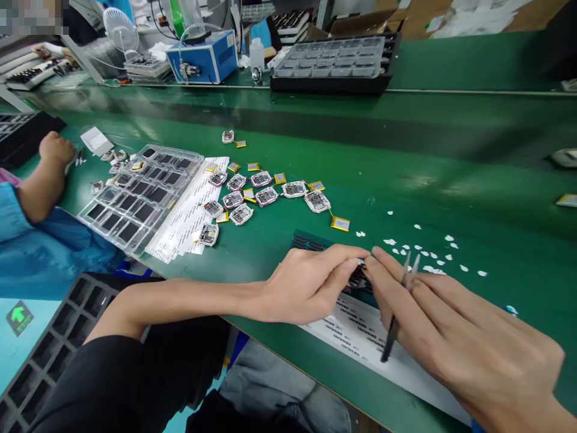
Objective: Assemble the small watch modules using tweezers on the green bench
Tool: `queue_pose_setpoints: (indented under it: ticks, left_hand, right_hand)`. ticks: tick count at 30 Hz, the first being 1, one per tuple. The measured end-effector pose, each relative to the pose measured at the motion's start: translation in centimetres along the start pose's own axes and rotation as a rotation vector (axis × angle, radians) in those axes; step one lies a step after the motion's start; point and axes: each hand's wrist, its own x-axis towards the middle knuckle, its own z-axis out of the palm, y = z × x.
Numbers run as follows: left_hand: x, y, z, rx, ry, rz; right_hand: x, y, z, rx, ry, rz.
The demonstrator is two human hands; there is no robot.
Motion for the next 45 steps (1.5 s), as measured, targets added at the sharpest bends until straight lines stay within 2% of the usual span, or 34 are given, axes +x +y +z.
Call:
queue_pose_setpoints:
  ticks: [5, 9, 14, 19, 24, 27, 30, 34, 36, 40, 45]
  left_hand:
    - [0.1, 0.2, 0.1, -0.067, 0.015, -0.059]
    - [0.3, 0.0, 0.1, -0.098, 0.062, 0.026]
    - [0.6, 0.0, -0.2, -0.161, 0.045, 0.057]
    - [0.5, 0.0, 0.1, -0.135, 0.144, 0.116]
    - [0.7, -0.2, 0.5, -0.119, 0.225, 0.251]
    - [0.7, -0.4, 0.5, -0.123, 0.243, 0.378]
    - [0.6, -0.6, 0.3, -0.147, 0.201, 0.427]
    - [0.2, -0.7, 0.2, -0.157, 0.079, 0.329]
    - [0.0, -0.7, 0.3, -0.167, 0.078, 0.361]
    - [-0.2, -0.7, 0.4, -0.152, 0.129, 0.421]
    - [-0.3, -0.8, 0.2, -0.224, 0.026, 0.294]
  right_hand:
    - [0.4, -0.6, -0.4, -0.071, 0.008, 0.024]
    - [-0.1, -0.6, -0.3, -0.009, 0.006, 0.066]
    - [-1.3, -0.5, 0.0, 0.085, -0.029, 0.154]
    - [-1.1, -0.8, -0.2, 0.074, -0.048, 0.14]
    - [-0.3, -1.2, 0.2, 0.352, 0.05, 0.335]
    - [0.0, -1.2, 0.4, 0.516, 0.036, 0.436]
    - [0.2, -0.9, 0.3, 0.706, -0.051, 0.567]
    - [0.6, -0.6, 0.1, 0.911, -0.115, 0.746]
    - [0.8, -0.6, -0.1, 0.95, -0.108, 0.808]
    - [0.9, -1.0, -0.4, 0.962, -0.088, 0.819]
    - [1.0, -1.3, 0.1, 0.966, -0.075, 0.938]
